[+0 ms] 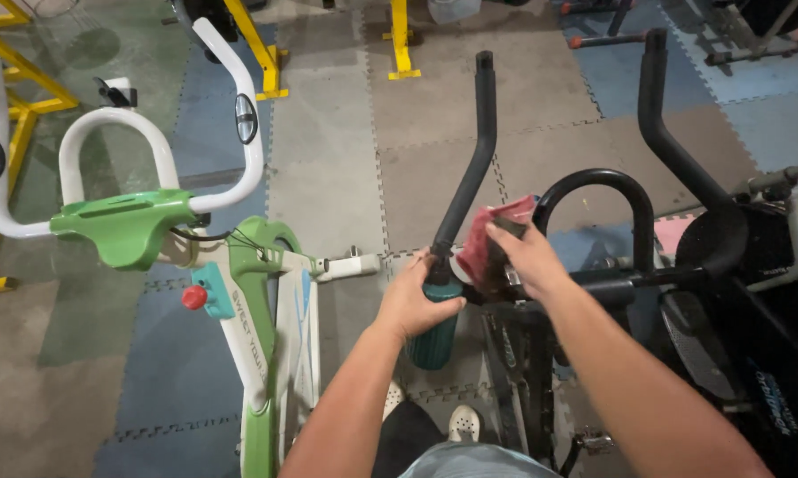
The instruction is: Cleaning and sanitizing various stationary exercise bikes in a gym.
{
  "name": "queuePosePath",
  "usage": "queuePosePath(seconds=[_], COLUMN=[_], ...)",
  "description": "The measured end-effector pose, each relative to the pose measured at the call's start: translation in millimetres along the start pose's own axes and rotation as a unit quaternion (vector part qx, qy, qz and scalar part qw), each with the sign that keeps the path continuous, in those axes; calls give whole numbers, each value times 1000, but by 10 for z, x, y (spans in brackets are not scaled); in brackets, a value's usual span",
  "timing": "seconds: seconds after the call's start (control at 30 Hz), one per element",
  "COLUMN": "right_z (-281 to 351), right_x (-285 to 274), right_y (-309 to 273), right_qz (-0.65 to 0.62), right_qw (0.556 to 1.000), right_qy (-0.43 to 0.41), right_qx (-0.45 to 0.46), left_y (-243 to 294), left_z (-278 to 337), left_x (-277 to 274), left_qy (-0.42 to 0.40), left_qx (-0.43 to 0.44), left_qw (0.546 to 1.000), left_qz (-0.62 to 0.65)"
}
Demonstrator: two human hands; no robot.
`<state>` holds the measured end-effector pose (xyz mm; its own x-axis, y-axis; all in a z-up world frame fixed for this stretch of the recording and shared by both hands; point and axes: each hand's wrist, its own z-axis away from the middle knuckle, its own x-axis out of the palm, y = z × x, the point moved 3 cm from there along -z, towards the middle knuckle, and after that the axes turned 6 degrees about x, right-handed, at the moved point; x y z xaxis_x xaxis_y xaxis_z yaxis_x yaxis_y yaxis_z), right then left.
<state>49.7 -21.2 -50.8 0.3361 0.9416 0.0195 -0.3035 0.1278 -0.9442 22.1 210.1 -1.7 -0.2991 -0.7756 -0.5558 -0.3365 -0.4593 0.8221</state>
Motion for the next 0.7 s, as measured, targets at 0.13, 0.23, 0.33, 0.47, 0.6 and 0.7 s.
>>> queuePosePath(seconds=[0.13, 0.23, 0.33, 0.47, 0.6, 0.7], right_z=[-106, -307, -545, -733, -1094, -1256], right_x=[466, 766, 896, 884, 639, 652], right_y=[124, 259, 269, -298, -699, -560], right_qz=[-56, 66, 51, 77, -56, -65], right_qw=[997, 996, 989, 985, 991, 989], right_qy=[37, 25, 90, 145, 117, 134], right_qx=[47, 55, 104, 57, 36, 6], left_y=[-108, -102, -80, -84, -147, -167], left_z=[-79, -115, -103, -114, -116, -212], left_x=[-17, -42, -107, -217, -316, -488], left_qy=[-12, -9, -13, -71, -92, -114], left_qx=[-30, -3, 14, 7, 0, 8], left_qw=[999, 1000, 999, 997, 996, 993], left_qz=[27, 18, 40, 21, -9, -9])
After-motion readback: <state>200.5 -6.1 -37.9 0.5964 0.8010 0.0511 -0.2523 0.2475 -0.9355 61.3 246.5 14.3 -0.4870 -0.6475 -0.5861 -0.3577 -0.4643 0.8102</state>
